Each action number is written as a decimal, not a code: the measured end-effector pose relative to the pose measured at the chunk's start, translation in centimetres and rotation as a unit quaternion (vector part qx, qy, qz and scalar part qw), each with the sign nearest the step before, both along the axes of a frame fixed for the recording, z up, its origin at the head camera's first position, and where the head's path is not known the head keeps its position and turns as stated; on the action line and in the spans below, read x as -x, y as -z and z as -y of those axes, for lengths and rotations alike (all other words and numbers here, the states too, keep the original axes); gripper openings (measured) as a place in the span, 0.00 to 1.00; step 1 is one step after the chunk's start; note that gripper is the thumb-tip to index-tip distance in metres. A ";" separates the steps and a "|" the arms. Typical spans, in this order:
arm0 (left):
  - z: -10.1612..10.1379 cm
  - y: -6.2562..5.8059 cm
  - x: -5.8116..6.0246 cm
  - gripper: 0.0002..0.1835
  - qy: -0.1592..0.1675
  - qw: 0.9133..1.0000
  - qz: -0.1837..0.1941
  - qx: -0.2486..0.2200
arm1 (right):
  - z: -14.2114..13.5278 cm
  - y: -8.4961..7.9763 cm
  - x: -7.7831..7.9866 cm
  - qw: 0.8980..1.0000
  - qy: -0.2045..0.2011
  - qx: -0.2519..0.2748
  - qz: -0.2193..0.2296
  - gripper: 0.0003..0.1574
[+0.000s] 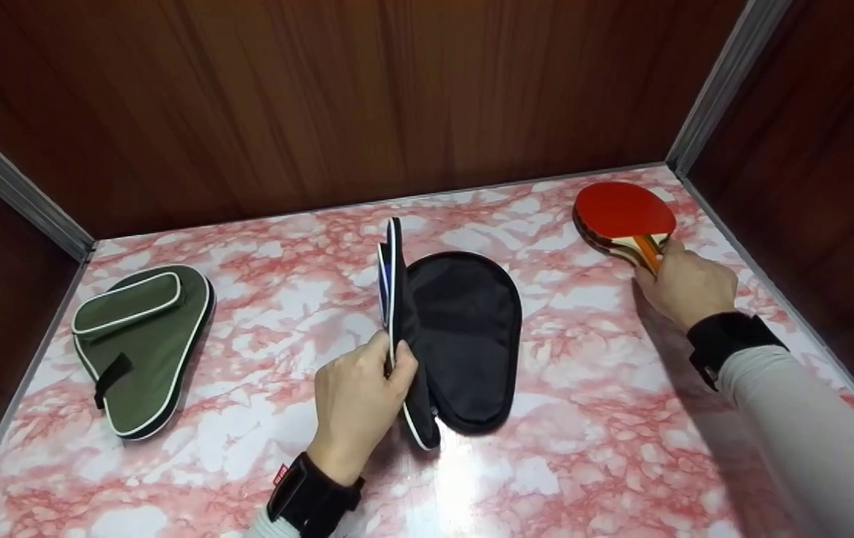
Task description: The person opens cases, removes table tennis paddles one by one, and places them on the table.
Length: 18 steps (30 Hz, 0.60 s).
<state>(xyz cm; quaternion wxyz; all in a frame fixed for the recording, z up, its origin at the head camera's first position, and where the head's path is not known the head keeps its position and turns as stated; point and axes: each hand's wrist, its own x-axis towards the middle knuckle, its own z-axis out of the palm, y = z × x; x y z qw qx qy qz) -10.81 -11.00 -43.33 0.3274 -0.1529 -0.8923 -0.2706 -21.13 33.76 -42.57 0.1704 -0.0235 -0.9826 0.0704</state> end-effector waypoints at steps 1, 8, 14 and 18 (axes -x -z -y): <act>-0.1 -0.1 0.0 0.19 -0.002 1.000 0.006 -0.002 | 0.0 0.0 -0.2 1.000 0.001 0.004 0.001 0.32; -1.3 -0.9 0.2 0.21 -0.007 1.000 0.012 0.000 | 0.3 -0.1 -1.7 0.999 -0.017 0.013 -0.027 0.38; -2.8 -1.5 0.6 0.22 0.000 1.000 -0.001 0.013 | 1.5 -0.3 -3.1 0.997 -0.053 0.018 -0.059 0.42; -3.7 -1.6 0.7 0.23 -0.001 1.000 0.005 0.023 | 3.2 -0.4 -3.8 0.995 -0.078 0.043 -0.045 0.46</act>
